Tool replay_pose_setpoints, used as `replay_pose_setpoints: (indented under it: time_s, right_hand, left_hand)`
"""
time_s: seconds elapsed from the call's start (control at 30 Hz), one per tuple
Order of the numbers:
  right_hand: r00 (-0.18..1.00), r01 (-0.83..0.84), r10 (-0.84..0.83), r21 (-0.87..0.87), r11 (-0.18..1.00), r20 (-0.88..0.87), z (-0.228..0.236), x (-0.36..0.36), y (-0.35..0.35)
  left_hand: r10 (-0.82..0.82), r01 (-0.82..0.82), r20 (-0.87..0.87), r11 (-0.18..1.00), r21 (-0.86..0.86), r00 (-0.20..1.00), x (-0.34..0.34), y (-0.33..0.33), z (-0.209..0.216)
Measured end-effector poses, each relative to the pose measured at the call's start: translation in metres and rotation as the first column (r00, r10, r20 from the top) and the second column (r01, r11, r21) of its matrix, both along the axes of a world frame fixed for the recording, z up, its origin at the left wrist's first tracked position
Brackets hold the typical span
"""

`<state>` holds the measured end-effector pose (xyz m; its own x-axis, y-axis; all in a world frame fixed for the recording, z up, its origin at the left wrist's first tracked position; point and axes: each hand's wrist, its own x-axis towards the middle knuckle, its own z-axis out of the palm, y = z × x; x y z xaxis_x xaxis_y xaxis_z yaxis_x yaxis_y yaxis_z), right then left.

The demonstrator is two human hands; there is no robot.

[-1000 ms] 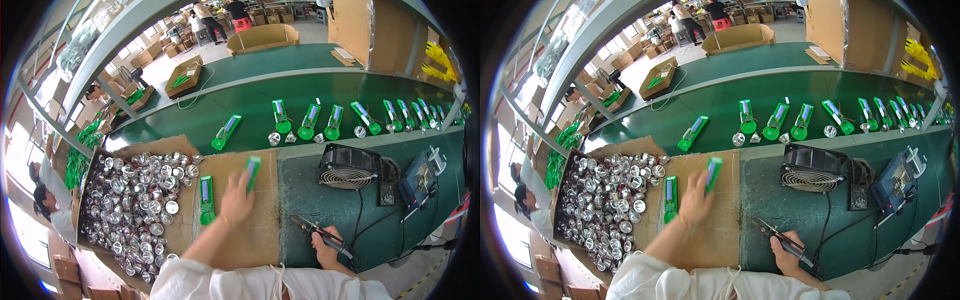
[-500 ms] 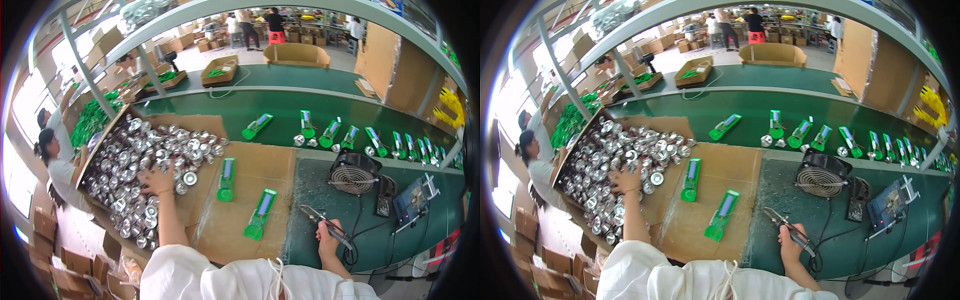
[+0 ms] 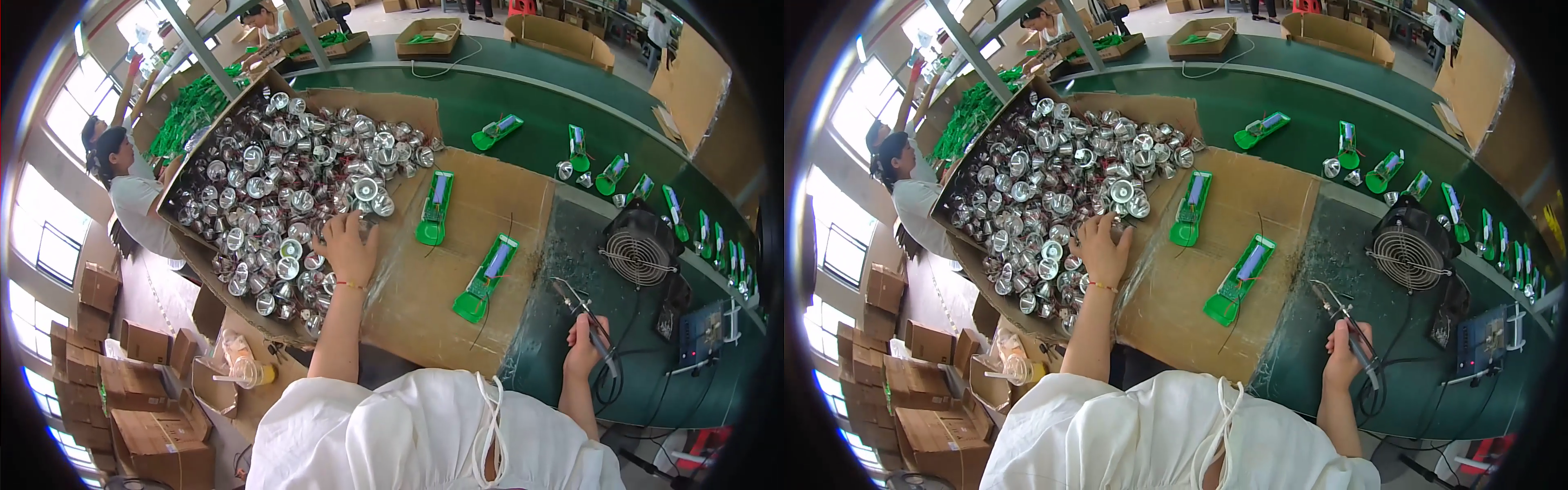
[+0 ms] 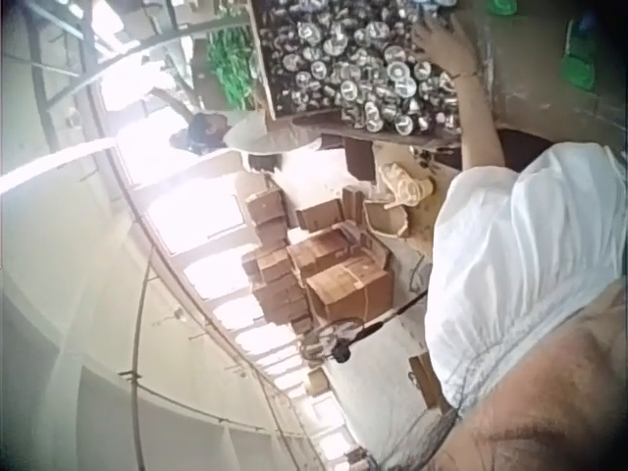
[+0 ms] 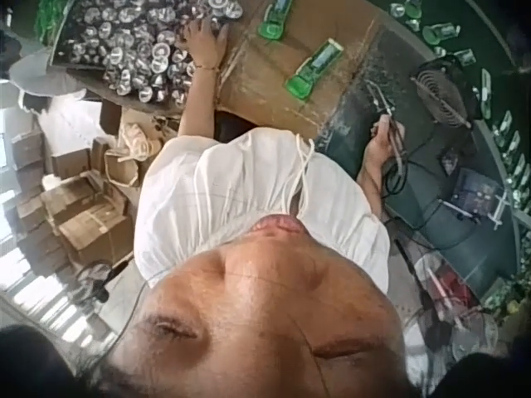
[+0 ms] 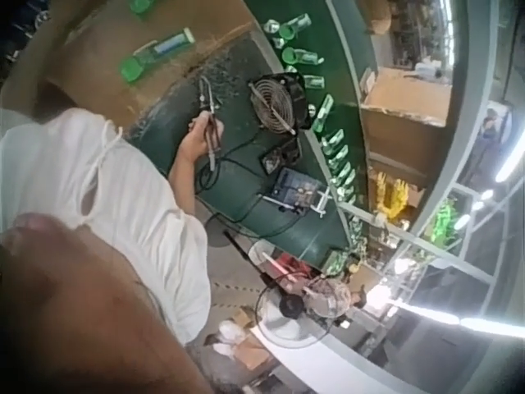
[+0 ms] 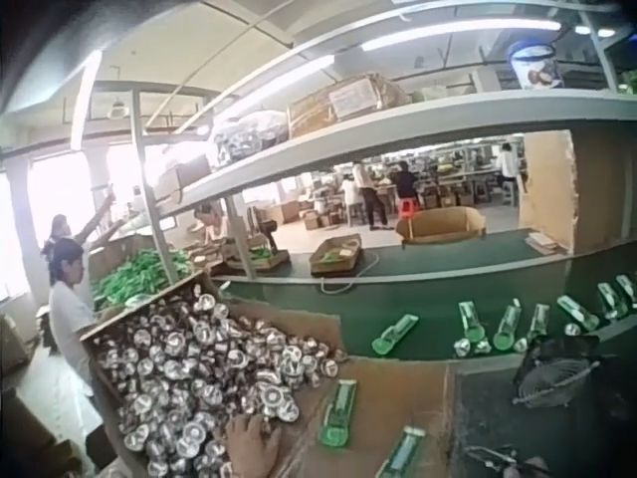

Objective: Soldering wires onto LED light components at an assembly station.

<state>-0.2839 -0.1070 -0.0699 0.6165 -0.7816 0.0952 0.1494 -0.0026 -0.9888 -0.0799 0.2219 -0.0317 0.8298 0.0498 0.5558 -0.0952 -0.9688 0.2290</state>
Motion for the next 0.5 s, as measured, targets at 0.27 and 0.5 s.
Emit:
replay_pose_setpoints:
  time_s: [0.27,0.5]
  right_hand:
    - [1.0,-0.018,0.019,0.026,0.999,-0.014,-0.007,-0.012,-0.002]
    - [0.999,-0.014,0.014,0.018,1.0,-0.043,-0.001,-0.012,0.001]
  left_hand:
    - [-0.096,0.093,0.032,0.992,0.084,0.995,-0.004,-0.021,0.019]
    - [-0.13,0.23,-0.213,0.795,0.562,0.968,0.069,-0.059,-0.003]
